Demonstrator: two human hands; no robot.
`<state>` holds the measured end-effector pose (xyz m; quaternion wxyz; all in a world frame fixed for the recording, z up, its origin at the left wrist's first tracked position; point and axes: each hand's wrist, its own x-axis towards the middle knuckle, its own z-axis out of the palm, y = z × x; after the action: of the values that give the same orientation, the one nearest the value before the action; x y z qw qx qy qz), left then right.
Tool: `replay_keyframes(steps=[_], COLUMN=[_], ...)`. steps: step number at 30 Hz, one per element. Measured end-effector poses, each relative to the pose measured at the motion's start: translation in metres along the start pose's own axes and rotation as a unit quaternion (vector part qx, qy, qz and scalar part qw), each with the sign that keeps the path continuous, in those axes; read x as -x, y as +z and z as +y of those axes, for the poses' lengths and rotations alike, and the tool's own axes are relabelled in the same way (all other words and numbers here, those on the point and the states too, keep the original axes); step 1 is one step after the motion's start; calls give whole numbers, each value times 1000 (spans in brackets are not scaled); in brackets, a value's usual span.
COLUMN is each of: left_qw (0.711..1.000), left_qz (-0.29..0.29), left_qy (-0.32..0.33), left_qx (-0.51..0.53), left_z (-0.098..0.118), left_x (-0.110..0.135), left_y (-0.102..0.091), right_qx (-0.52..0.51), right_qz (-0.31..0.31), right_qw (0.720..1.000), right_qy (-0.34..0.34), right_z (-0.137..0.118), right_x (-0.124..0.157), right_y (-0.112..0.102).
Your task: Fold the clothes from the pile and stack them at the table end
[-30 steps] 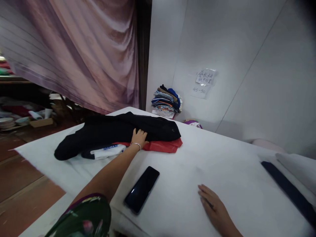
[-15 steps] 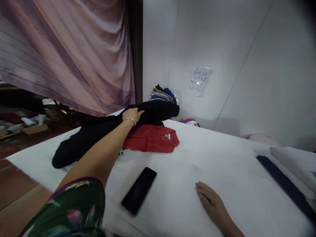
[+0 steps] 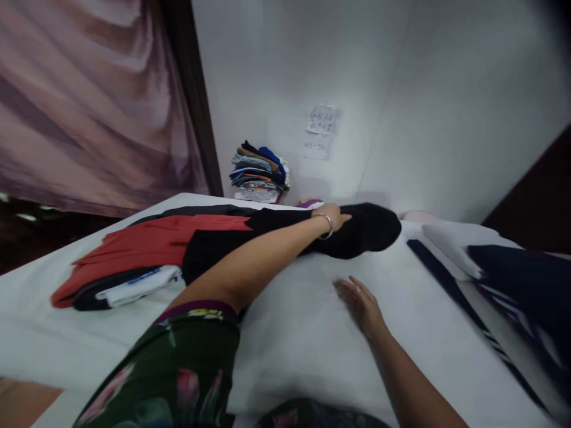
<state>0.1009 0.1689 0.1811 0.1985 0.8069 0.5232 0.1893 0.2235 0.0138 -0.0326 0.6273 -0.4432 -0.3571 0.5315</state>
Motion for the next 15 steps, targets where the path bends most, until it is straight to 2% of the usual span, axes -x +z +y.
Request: replay_keyframes(steps=[2, 4, 6, 8, 10, 11, 13, 15], left_qw=[998, 994, 990, 988, 986, 985, 981, 980], left_qz=[-61, -100, -130, -147, -152, -153, -157, -146], left_qy=[-8, -2, 4, 20, 44, 61, 98, 127], left_qx=[26, 41, 49, 52, 54, 54, 54, 50], left_z=[24, 41, 53, 60, 62, 61, 57, 49], left_x=[4, 15, 32, 51, 66, 71, 72, 62], left_y=[55, 105, 147, 177, 192, 194, 184, 160], right_qx=[-123, -194, -218, -209, -201, -207, -233, -257], right_qz=[40, 57, 73, 84, 90, 93, 99, 92], right_qw=[992, 979, 973, 974, 975, 972, 965, 960], right_qy=[-7, -18, -26, -4, 37, 55, 70, 58], right_z=[-11, -21, -28, -32, -34, -35, -37, -40], right_x=[-8, -16, -21, -24, -25, -25, -24, -23], right_y=[-18, -37, -52, -61, -65, -65, -63, -60])
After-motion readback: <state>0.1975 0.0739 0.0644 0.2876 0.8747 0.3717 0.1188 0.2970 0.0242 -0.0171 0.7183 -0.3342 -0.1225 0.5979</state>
